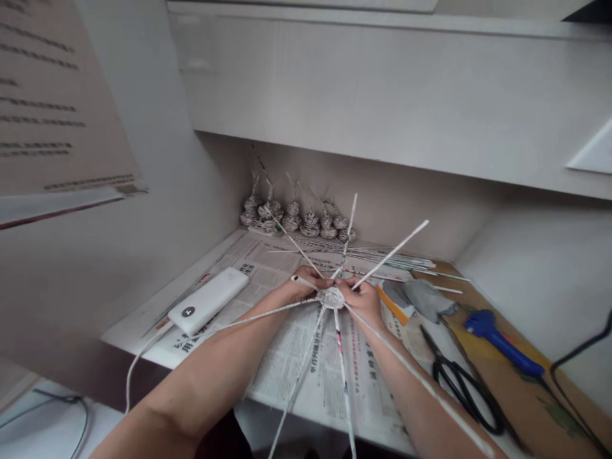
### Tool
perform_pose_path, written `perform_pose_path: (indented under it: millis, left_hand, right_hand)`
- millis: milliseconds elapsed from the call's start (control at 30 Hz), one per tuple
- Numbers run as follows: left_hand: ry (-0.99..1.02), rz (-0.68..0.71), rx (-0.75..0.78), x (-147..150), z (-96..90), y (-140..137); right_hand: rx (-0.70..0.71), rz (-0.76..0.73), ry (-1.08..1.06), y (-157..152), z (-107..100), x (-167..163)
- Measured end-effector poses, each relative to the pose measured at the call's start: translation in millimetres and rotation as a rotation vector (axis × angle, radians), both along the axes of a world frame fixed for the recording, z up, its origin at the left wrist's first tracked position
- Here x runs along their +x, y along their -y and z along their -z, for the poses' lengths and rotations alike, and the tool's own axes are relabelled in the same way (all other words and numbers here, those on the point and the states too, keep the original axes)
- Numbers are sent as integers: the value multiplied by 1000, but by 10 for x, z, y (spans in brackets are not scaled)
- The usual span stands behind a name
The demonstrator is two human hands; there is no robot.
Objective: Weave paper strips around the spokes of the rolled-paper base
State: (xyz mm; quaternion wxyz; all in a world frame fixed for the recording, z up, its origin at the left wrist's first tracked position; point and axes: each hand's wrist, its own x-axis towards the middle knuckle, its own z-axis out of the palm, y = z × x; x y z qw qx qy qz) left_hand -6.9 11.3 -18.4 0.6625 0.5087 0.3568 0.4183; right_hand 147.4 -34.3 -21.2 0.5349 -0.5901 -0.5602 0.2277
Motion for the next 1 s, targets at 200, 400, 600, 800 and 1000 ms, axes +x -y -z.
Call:
perform_pose_path:
  millis: [200,400,600,800,1000]
  left_hand:
    - [30,34,30,-53,-18,-19]
    - [199,-170,-8,-42,-11,-111]
    - [248,-252,-19,-30,-39,-113]
    - [158,-209,44,-16,-18,-69]
    - [244,-219,5,24,14,-74]
  right_hand:
    - [-43,-90,-288,42,-144,-87]
    - [-163,-220,-682,44,-200,-93]
    - [-257,-429,-669,100,-187,-88]
    - [-264,-409,-526,124,-177,-122]
    - [-275,-238,-438,60,-98,-147]
